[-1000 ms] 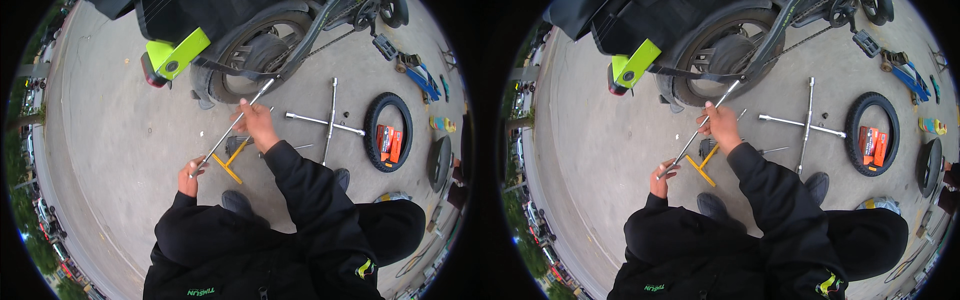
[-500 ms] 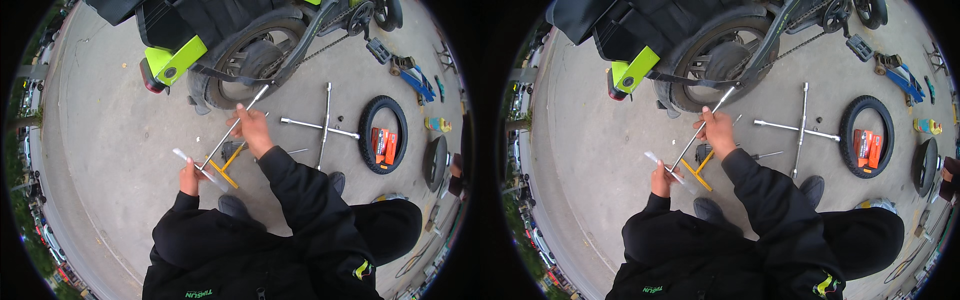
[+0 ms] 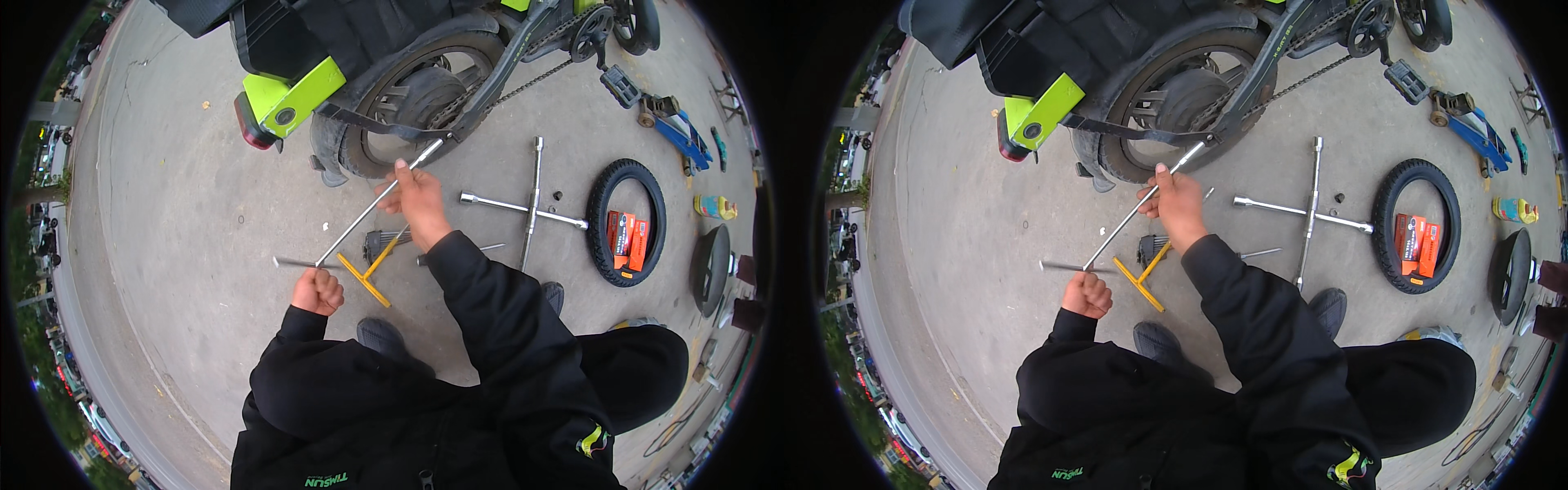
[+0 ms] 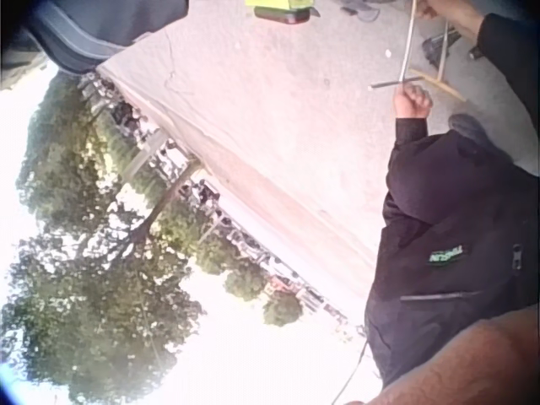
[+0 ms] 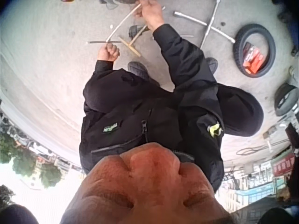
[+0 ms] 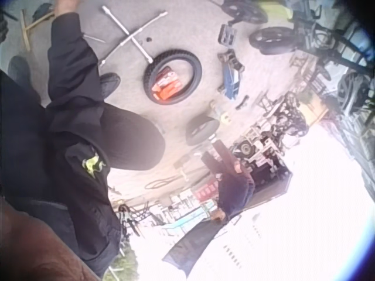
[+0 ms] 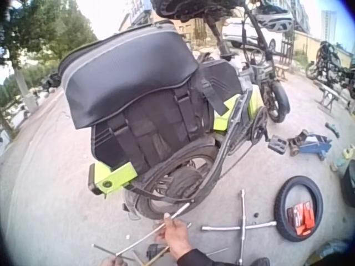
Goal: The person uses a T-handle wrench and other tools to loosen and tighten bolts on the rear wheel and chain area of a lime-green folding bicycle. They adjust the chain tension and reposition the wheel while seated on the ground.
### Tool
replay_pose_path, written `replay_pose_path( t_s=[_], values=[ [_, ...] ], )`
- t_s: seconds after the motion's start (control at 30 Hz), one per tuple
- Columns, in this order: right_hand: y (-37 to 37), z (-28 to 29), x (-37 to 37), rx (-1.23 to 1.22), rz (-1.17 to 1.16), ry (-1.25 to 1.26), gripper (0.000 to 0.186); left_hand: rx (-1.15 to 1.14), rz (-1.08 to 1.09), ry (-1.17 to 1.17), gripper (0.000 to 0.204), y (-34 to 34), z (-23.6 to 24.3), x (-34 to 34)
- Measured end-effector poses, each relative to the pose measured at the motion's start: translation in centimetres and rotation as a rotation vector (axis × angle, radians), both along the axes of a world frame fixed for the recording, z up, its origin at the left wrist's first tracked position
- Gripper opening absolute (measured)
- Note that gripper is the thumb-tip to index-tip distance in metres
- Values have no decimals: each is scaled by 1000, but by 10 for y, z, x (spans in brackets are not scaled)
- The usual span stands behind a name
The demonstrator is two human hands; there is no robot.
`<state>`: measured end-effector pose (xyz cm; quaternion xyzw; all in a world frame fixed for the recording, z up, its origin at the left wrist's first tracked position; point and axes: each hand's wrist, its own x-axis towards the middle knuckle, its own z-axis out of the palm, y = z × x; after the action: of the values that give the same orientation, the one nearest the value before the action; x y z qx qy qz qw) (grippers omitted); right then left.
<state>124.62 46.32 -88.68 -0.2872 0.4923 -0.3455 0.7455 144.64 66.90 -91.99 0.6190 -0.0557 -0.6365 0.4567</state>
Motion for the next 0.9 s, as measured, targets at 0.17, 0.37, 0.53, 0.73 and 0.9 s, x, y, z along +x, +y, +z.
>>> replay_pose_path(
  t_s=[0.17, 0.37, 0.53, 0.73, 0.9],
  values=[
    [-3, 0, -1, 2, 3, 29, 43, -264, -126, -1173, 34, 6, 14, -21],
    [-3, 0, -2, 16, -16, -2, 42, -115, -184, -585, 44, -1, 12, -9],
    [-8, -1, -2, 24, -41, 3, 41, 48, -90, -421, 48, 6, 7, -4],
    [-7, -1, -3, 8, -35, 11, 40, -215, -258, -337, 45, -2, -9, 3],
    [-11, 3, -6, 7, -47, 29, 40, 10, -156, 68, 56, -4, 1, 4]
  ],
)
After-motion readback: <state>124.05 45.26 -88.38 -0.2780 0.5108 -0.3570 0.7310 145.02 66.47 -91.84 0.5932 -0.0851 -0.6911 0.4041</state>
